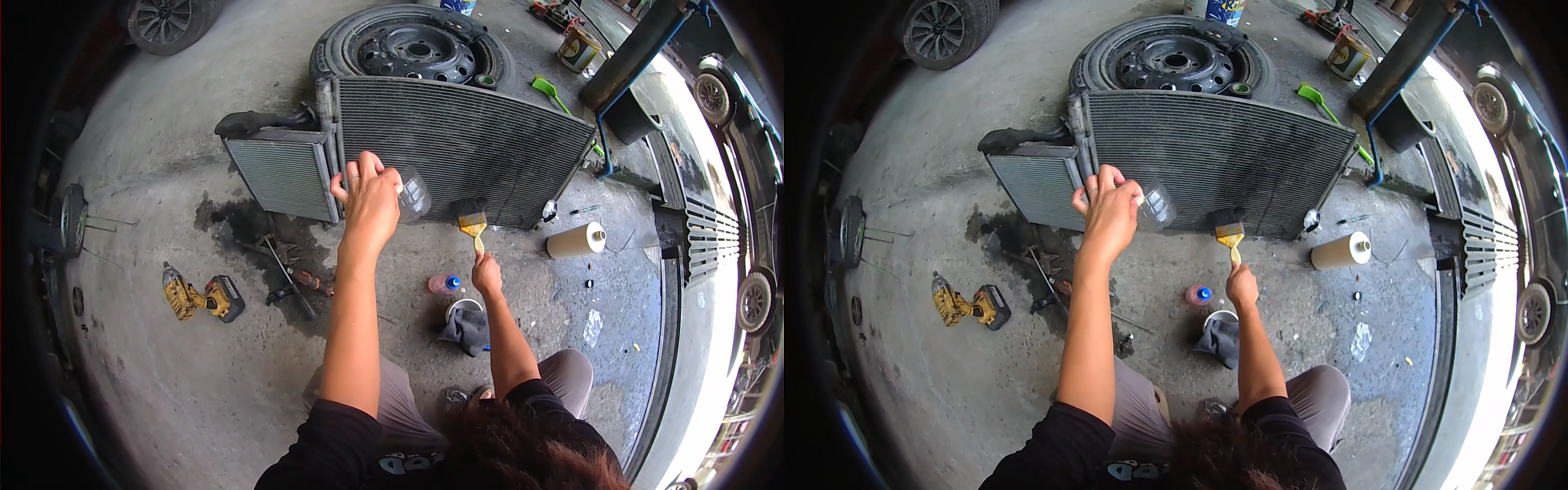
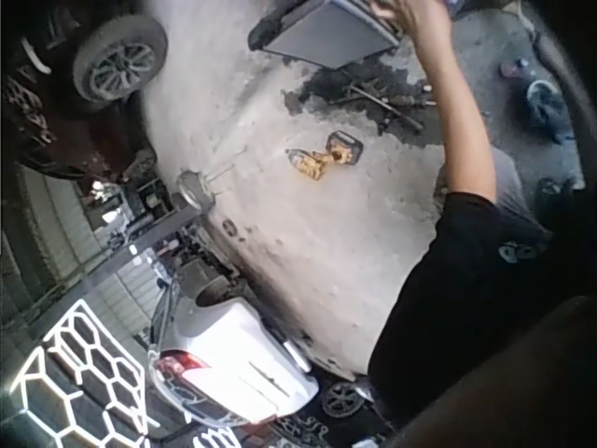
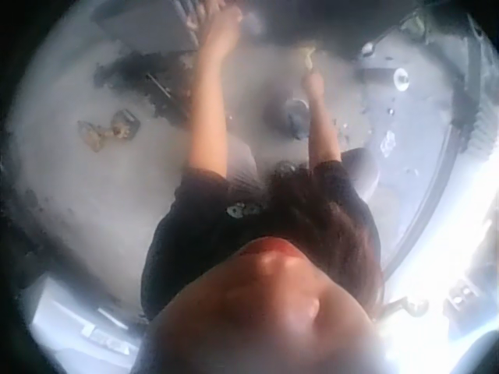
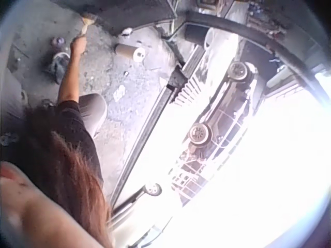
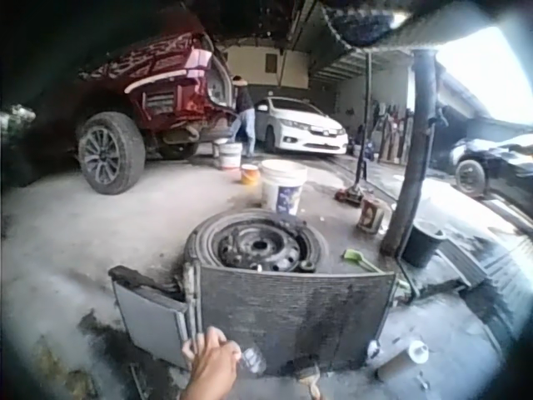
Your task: The person cleans a car radiator by pouring liquid from a plastic bottle onto the fins and scrubbing with a brush. They repeatedly apply the liquid and scrub different sections of the radiator while squatting on the floor.
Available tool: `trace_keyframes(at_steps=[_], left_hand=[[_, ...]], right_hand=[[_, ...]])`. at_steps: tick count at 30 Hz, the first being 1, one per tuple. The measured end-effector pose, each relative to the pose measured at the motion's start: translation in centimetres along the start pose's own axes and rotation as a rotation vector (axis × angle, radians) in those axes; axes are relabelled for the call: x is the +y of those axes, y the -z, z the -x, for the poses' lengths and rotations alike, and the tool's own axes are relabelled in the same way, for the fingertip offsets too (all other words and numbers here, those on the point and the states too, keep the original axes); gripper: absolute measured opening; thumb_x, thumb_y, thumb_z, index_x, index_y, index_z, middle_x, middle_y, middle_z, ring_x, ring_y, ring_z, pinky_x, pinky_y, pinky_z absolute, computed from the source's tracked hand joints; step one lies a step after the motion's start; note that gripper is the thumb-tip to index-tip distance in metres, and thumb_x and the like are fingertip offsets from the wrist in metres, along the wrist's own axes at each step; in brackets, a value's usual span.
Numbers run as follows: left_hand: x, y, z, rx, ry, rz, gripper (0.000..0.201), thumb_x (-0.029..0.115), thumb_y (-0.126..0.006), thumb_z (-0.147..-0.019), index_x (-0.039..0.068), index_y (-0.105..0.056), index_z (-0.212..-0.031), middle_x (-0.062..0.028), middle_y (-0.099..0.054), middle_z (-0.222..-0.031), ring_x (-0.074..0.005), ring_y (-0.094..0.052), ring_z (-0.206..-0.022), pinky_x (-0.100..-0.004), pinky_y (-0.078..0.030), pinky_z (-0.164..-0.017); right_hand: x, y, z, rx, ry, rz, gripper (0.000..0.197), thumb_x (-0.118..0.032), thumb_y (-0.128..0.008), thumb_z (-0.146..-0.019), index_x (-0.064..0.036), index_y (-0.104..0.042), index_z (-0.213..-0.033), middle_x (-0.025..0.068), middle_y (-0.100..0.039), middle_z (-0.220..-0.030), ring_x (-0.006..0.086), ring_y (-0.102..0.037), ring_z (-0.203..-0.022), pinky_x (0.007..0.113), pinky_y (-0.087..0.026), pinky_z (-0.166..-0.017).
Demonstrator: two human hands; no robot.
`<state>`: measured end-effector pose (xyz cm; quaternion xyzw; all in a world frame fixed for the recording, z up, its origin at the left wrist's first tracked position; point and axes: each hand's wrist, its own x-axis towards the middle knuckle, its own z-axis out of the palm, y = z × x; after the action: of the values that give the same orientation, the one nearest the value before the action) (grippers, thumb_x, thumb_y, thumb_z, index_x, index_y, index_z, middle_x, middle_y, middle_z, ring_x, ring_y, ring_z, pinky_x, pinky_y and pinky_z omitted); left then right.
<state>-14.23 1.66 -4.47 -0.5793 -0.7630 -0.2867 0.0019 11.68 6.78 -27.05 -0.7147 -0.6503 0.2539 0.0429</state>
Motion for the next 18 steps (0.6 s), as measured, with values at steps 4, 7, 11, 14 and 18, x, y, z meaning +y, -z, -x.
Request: trace_keyframes(at_steps=[4, 7, 11, 14, 18], left_hand=[[-1.5, 0.0, 0.6, -0.026, 0.061, -0.038, 0.010, -0.001, -0.060, -0.075, 0.009, -0.060, -0.076, -0.0065, -0.043, -0.103, -0.0258, -0.041, -0.105, -0.0544, -0.019, -0.100], [-2.5, 0.7, 0.9, -0.028, 0.094, -0.062, 0.010, 0.000, -0.060, -0.076, 0.009, -0.062, -0.076, -0.0066, -0.043, -0.103, -0.0259, -0.041, -0.106, -0.0552, -0.020, -0.099], [-2.2, 0.4, 0.7, -0.053, 0.086, -0.067, 0.009, 0.002, -0.061, -0.078, 0.010, -0.064, -0.078, -0.0067, -0.043, -0.103, -0.0258, -0.041, -0.106, -0.0550, -0.020, -0.099], [-2.2, 0.4, 0.3, -0.049, 0.093, -0.081, 0.008, 0.002, -0.061, -0.078, 0.010, -0.064, -0.078, -0.0065, -0.043, -0.103, -0.0257, -0.041, -0.106, -0.0547, -0.020, -0.099], [-2.4, 0.5, 0.4, -0.053, 0.125, -0.062, 0.010, 0.001, -0.061, -0.077, 0.010, -0.064, -0.078, -0.0061, -0.043, -0.103, -0.0256, -0.040, -0.106, -0.0544, -0.020, -0.099]], right_hand=[[-1.1, 4.3, 0.6, 0.098, 0.116, -0.029, 0.042, -0.037, -0.036, -0.098, -0.0020, -0.058, -0.090, 0.0256, -0.064, -0.087, 0.0442, -0.061, -0.085, 0.054, -0.047, -0.073], [-7.7, 11.4, 0.7, 0.318, 0.244, -0.202, 0.041, -0.035, -0.035, -0.099, -0.0015, -0.056, -0.088, 0.0253, -0.063, -0.081, 0.0451, -0.060, -0.079, 0.054, -0.045, -0.068], [-9.3, 11.6, -3.6, 0.439, 0.238, -0.202, 0.039, -0.035, -0.034, -0.100, -0.0014, -0.053, -0.092, 0.0275, -0.062, -0.080, 0.0470, -0.060, -0.079, 0.053, -0.046, -0.066], [-4.9, 5.1, -2.9, 0.263, 0.111, -0.131, 0.039, -0.039, -0.033, -0.099, -0.0034, -0.049, -0.097, 0.0281, -0.063, -0.085, 0.0482, -0.060, -0.082, 0.056, -0.046, -0.072], [1.9, 0.8, 0.0, 0.036, 0.018, 0.131, 0.040, -0.041, -0.035, -0.097, -0.0050, -0.053, -0.098, 0.0266, -0.065, -0.088, 0.0454, -0.062, -0.084, 0.054, -0.048, -0.073]])
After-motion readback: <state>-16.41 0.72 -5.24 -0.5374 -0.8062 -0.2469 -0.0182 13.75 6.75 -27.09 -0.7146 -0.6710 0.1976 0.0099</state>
